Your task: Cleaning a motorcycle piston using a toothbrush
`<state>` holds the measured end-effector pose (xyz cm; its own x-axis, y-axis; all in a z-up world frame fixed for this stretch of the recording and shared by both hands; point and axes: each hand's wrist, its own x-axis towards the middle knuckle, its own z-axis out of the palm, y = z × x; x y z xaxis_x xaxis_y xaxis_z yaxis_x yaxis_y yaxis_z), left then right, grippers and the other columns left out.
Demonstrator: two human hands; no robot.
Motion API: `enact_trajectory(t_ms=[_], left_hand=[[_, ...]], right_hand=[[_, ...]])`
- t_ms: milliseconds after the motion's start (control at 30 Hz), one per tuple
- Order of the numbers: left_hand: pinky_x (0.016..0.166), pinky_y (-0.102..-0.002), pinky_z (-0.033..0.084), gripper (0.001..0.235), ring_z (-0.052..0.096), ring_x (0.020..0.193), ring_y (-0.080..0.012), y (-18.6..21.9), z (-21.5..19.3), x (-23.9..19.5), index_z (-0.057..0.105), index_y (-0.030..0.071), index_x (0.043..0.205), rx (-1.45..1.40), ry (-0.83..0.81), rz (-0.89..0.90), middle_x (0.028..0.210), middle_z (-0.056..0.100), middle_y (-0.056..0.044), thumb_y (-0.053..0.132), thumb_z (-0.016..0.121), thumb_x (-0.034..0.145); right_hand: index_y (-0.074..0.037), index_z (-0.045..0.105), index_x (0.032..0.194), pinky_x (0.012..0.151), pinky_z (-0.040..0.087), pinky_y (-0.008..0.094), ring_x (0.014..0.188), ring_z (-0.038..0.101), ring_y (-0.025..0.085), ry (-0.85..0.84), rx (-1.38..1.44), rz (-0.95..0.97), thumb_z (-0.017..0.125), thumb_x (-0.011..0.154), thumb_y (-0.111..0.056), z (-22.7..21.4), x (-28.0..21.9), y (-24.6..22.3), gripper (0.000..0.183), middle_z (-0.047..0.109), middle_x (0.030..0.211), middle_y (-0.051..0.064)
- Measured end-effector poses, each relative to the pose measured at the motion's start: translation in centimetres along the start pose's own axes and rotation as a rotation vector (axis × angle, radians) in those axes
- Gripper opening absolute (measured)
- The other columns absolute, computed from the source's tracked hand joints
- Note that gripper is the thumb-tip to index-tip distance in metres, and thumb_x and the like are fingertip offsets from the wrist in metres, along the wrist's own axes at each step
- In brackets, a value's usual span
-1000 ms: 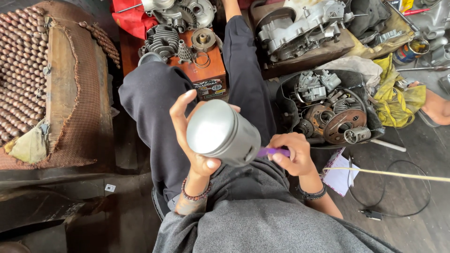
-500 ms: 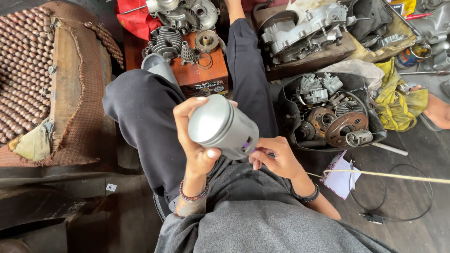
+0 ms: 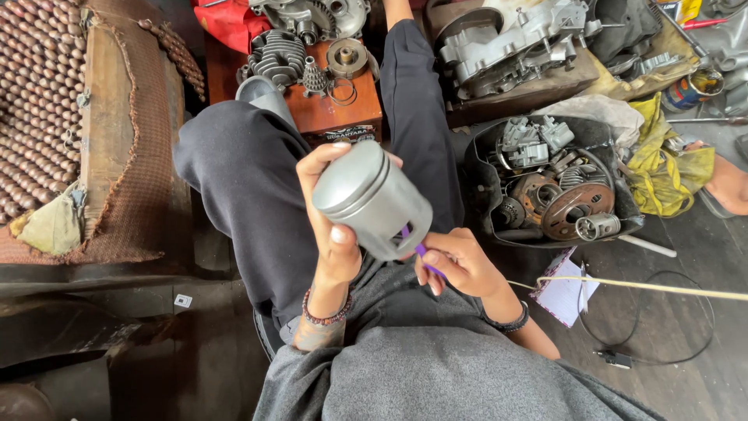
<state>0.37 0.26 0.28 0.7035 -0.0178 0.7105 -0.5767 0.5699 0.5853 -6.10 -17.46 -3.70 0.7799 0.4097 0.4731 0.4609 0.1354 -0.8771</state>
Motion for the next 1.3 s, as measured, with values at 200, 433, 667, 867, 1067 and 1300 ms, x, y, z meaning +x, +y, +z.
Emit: enact_trajectory(t_ms=[200, 433, 667, 867, 1067, 1300], left_hand=[[0.105, -0.039, 0.048, 0.087, 0.057, 0.107, -0.0169, -0.3, 0.1, -1.1, 0.036, -0.002, 0.144, 0.186, -0.111, -0.08, 0.125, 0.06, -0.019, 0.066, 0.059, 0.094], [0.092, -0.038, 0.055, 0.079, 0.068, 0.1, -0.025, -1.0, -0.5, -0.4, 0.03, 0.003, 0.144, -0.046, 0.065, -0.023, 0.111, 0.064, -0.026, 0.069, 0.039, 0.102], [0.104, -0.041, 0.051, 0.07, 0.063, 0.109, -0.0216, -1.9, -0.8, -1.1, 0.03, 0.003, 0.149, -0.047, 0.199, -0.103, 0.124, 0.06, -0.023, 0.059, 0.034, 0.107], [0.105, -0.042, 0.051, 0.083, 0.061, 0.109, -0.0196, -0.4, -0.1, -0.1, 0.034, 0.004, 0.142, -0.007, 0.004, -0.128, 0.126, 0.061, -0.02, 0.068, 0.058, 0.094], [0.105, -0.042, 0.05, 0.091, 0.06, 0.109, -0.0197, -0.3, 0.4, -0.5, 0.034, 0.002, 0.142, 0.029, -0.098, -0.159, 0.127, 0.059, -0.019, 0.07, 0.065, 0.089], [0.103, -0.04, 0.052, 0.093, 0.064, 0.108, -0.0216, 0.0, 0.5, -0.5, 0.033, 0.003, 0.138, -0.053, -0.081, -0.118, 0.129, 0.058, -0.022, 0.076, 0.061, 0.087]], right_hand=[[0.003, 0.067, 0.071, 0.036, 0.058, 0.025, 0.037, 0.066, 0.016, 0.107, -0.044, 0.012, 0.053, 0.104, -0.008, 1.0, 0.5, 0.5, 0.038, 0.065, 0.05, 0.008], [0.001, 0.067, 0.077, 0.033, 0.052, 0.023, 0.035, 0.061, 0.011, -0.035, 0.049, 0.048, 0.052, 0.106, -0.013, 0.6, -0.7, -0.8, 0.035, 0.061, 0.051, 0.004], [0.005, 0.072, 0.079, 0.033, 0.045, 0.019, 0.03, 0.049, 0.006, 0.035, 0.013, -0.026, 0.057, 0.101, -0.017, -0.7, -2.4, 0.8, 0.035, 0.057, 0.043, -0.001], [0.007, 0.072, 0.083, 0.042, 0.048, 0.021, 0.033, 0.05, 0.008, 0.112, -0.028, -0.017, 0.057, 0.1, -0.015, -0.8, -2.2, 1.6, 0.031, 0.054, 0.043, -0.001], [0.004, 0.069, 0.086, 0.046, 0.05, 0.025, 0.033, 0.048, 0.009, 0.08, 0.246, 0.046, 0.053, 0.106, -0.02, 1.0, -2.0, 0.9, 0.036, 0.054, 0.044, 0.001], [0.013, 0.066, 0.084, 0.032, 0.034, 0.015, 0.032, 0.04, 0.003, -0.164, 0.802, 0.238, 0.048, 0.111, -0.027, 0.5, -3.9, 1.8, 0.052, 0.054, 0.046, 0.003]])
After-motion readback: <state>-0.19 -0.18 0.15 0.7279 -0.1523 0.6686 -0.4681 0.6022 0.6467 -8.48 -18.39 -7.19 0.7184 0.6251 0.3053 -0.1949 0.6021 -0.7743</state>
